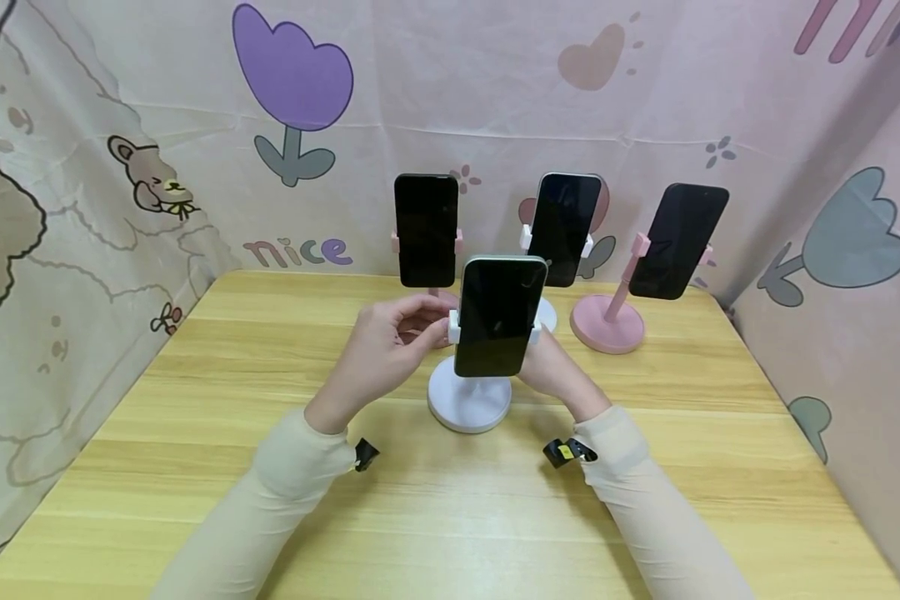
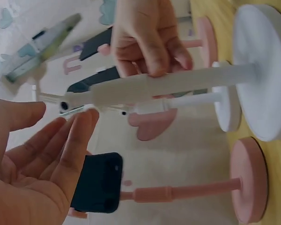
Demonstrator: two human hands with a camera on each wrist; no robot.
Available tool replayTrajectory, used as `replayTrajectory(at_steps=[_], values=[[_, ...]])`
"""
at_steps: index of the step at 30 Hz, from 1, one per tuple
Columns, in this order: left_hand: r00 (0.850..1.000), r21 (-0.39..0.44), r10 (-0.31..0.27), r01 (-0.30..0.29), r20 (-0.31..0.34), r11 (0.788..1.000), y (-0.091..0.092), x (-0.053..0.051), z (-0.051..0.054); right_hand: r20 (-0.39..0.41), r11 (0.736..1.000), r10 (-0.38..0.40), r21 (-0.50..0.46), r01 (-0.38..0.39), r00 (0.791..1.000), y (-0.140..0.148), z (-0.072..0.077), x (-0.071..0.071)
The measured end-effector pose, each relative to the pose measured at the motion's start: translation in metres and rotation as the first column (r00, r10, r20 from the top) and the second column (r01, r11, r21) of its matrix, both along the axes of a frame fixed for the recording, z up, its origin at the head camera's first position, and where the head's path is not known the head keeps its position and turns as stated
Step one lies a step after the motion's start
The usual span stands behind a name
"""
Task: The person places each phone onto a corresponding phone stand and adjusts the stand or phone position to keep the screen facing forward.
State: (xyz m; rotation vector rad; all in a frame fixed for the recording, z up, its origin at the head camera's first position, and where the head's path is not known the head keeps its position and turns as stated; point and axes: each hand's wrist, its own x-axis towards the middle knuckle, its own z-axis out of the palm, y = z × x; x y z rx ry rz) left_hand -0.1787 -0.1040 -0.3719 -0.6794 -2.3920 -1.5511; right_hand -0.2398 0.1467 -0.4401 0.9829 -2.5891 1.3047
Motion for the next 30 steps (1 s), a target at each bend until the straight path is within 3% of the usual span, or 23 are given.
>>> replayTrajectory(at_steps=[4,13,24,30], values=[[0.999,-0.069,0.035,-0.036,-0.013,0.997,0.005,-0.004,-0.004,-0.016,1.0,0.013,-0.011,-0.013,1.0,-0.001,-0.001,0.0],[0.997,-0.121,0.06,-0.067,-0.058,0.99,0.021,-0.009,-0.006,-0.059,0.999,0.047,-0.012,-0.048,0.997,-0.002,-0.004,-0.001],[0.971,-0.15,0.126,-0.158,-0.205,0.976,0.028,-0.015,-0.014,-0.061,0.999,0.049,0.002,-0.049,0.997,-0.004,-0.002,0.003],[0.956,-0.141,0.126,-0.168,-0.266,0.976,0.028,-0.015,-0.015,-0.071,0.998,0.027,0.06,-0.023,0.997,0.001,0.001,0.0]])
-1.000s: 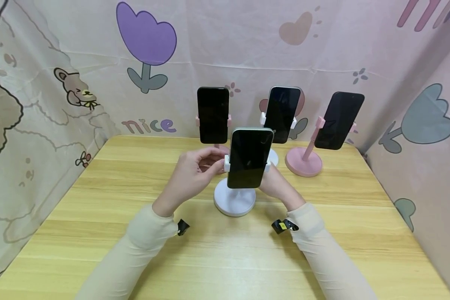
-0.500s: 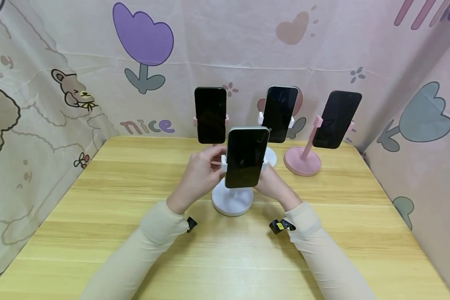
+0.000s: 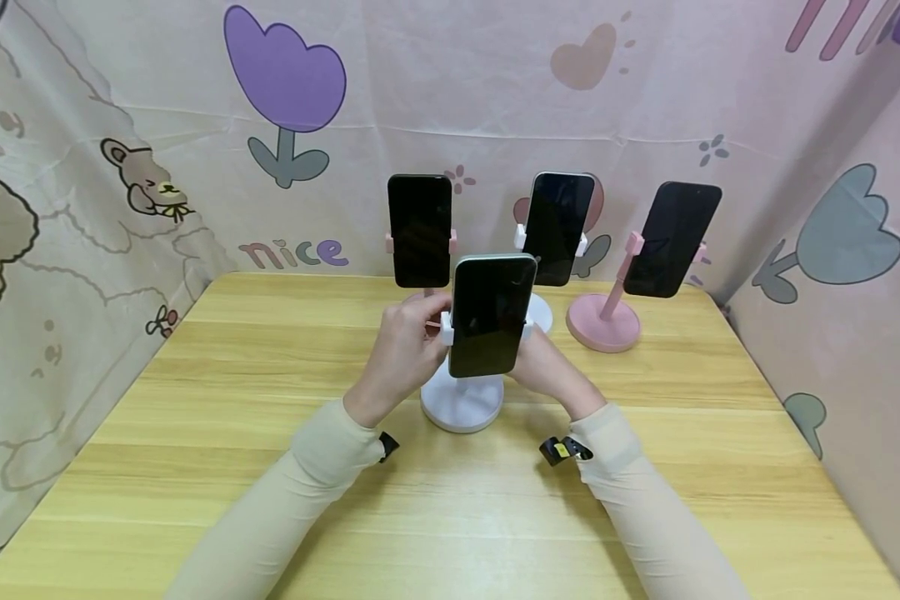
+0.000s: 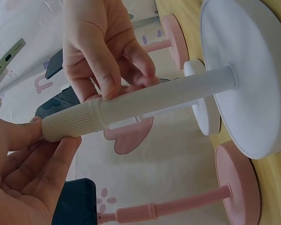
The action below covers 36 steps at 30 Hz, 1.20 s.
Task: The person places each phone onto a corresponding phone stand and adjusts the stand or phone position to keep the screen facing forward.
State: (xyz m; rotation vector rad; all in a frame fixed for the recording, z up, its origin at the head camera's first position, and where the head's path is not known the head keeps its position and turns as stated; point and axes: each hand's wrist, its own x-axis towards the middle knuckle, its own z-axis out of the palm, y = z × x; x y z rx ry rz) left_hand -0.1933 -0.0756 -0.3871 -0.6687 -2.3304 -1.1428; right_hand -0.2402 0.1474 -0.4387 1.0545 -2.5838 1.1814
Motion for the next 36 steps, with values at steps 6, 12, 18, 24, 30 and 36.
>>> replayTrajectory(at_steps=[6,12,18,24,30,36], values=[[1.0,-0.006,-0.006,0.006,-0.014,1.0,-0.006,0.002,0.001,0.144,1.0,0.015,0.001,-0.015,0.99,0.008,0.01,-0.003],[0.999,-0.028,-0.006,0.005,-0.034,1.0,-0.015,0.004,0.001,0.267,0.998,0.05,-0.049,-0.038,0.962,0.014,0.019,-0.004],[0.999,-0.058,0.006,-0.009,-0.05,0.998,-0.026,0.008,0.0,0.333,0.999,0.039,-0.043,-0.026,0.942,0.019,0.021,-0.004],[0.996,-0.06,0.02,-0.026,-0.091,0.998,-0.039,0.009,-0.001,0.338,0.998,0.066,-0.04,-0.056,0.939,0.02,0.022,-0.004],[0.989,-0.07,0.047,-0.058,-0.143,0.996,-0.053,0.008,-0.002,0.334,0.996,0.083,-0.042,-0.073,0.939,0.022,0.024,-0.002],[0.985,-0.084,0.081,-0.094,-0.152,0.992,-0.067,0.008,-0.003,0.35,0.992,0.115,-0.089,-0.09,0.93,0.025,0.027,-0.001]])
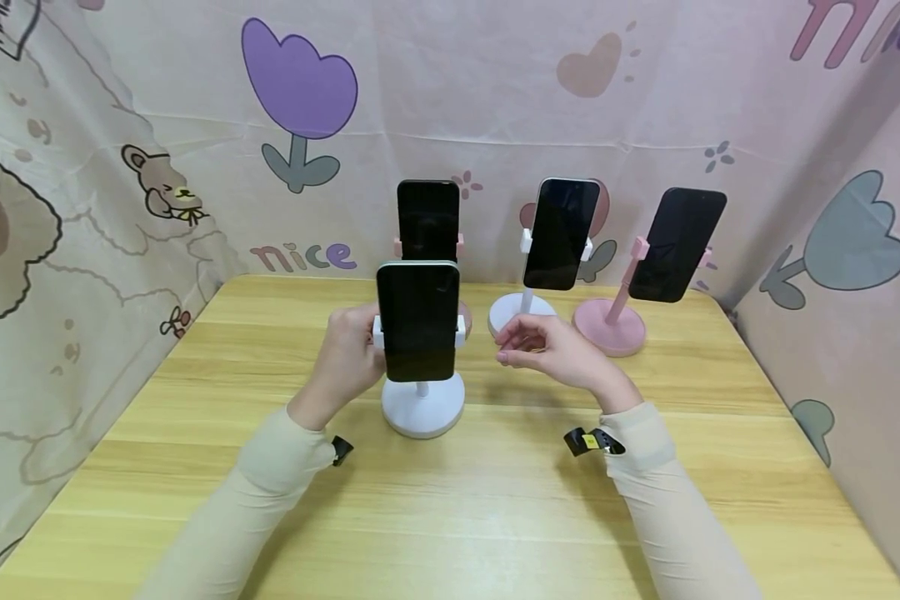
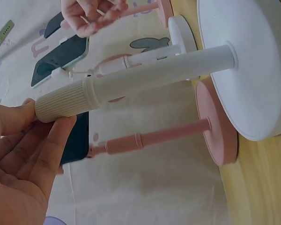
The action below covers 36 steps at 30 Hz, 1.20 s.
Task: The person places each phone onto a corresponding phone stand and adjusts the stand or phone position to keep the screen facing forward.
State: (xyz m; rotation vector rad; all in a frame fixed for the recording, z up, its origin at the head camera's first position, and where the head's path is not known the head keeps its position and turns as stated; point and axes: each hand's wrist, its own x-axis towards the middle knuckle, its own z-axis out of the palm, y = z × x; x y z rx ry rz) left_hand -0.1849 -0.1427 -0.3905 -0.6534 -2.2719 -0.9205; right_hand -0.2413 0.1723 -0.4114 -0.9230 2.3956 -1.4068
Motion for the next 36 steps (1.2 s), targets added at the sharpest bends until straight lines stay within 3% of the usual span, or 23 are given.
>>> replayTrajectory(at_steps=[6,14,18,29,36], values=[[0.999,-0.023,0.036,-0.037,-0.019,0.999,-0.015,-0.001,0.0,0.017,1.0,-0.003,-0.014,0.003,1.0,0.005,0.001,-0.001],[0.995,-0.061,0.102,-0.101,0.015,0.993,-0.034,-0.002,0.004,0.007,1.0,-0.012,0.002,0.012,1.0,0.01,0.005,-0.001],[0.993,-0.069,0.12,-0.12,-0.007,0.99,-0.044,-0.004,0.004,0.014,1.0,-0.012,0.012,0.012,1.0,0.01,0.006,-0.002],[0.982,-0.09,0.188,-0.191,-0.035,0.978,-0.077,-0.015,0.007,0.001,1.0,-0.004,0.009,0.004,1.0,0.013,0.007,-0.001],[0.97,-0.053,0.241,-0.239,0.02,0.969,-0.105,-0.026,0.01,0.02,1.0,-0.015,0.005,0.015,1.0,0.014,0.007,-0.001]])
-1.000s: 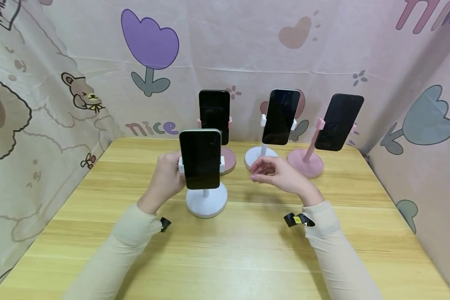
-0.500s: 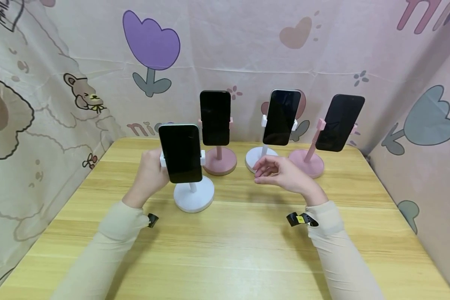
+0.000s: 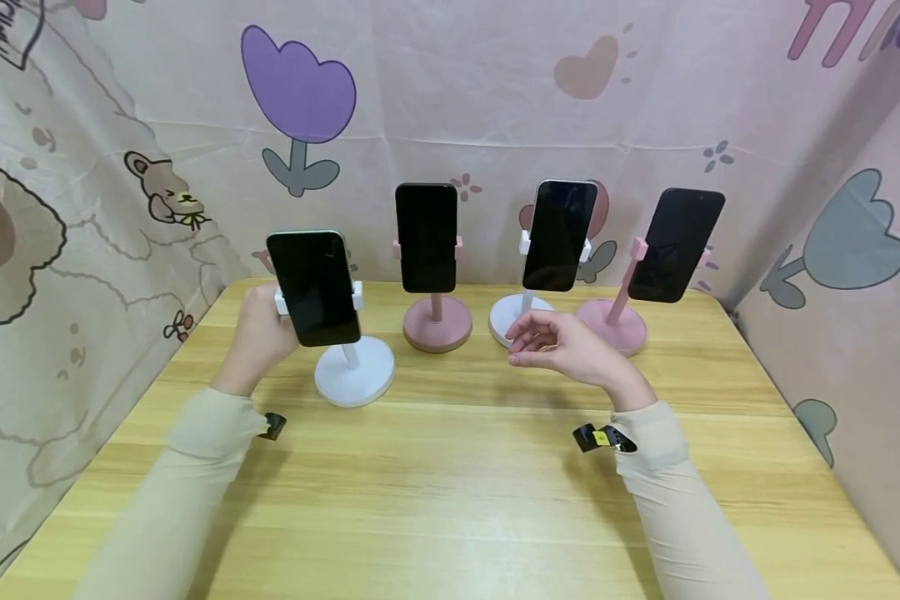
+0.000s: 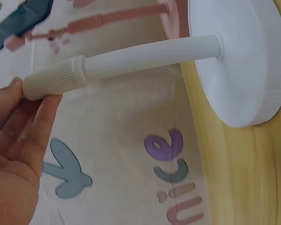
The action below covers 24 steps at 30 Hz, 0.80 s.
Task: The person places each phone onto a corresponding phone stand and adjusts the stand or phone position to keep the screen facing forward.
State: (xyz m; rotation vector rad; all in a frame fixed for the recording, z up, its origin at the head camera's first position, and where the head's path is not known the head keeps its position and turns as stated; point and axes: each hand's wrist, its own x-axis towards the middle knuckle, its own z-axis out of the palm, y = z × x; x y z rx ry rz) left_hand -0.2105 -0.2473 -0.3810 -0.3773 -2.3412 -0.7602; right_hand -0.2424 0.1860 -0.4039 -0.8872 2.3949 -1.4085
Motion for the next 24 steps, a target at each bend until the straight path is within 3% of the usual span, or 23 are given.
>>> replayTrajectory(at_steps=[9,14,24], values=[[0.997,0.015,0.078,-0.078,0.006,0.997,-0.032,-0.018,0.002,-0.005,1.0,0.009,0.003,-0.009,1.0,0.002,-0.001,-0.002],[0.993,0.05,0.104,-0.106,0.049,0.993,-0.045,-0.027,0.004,-0.003,1.0,0.012,-0.002,-0.012,1.0,0.003,-0.003,-0.003],[0.983,0.003,0.167,-0.168,0.071,0.986,-0.063,-0.045,0.006,-0.003,1.0,0.01,-0.006,-0.01,1.0,0.004,-0.005,-0.006]])
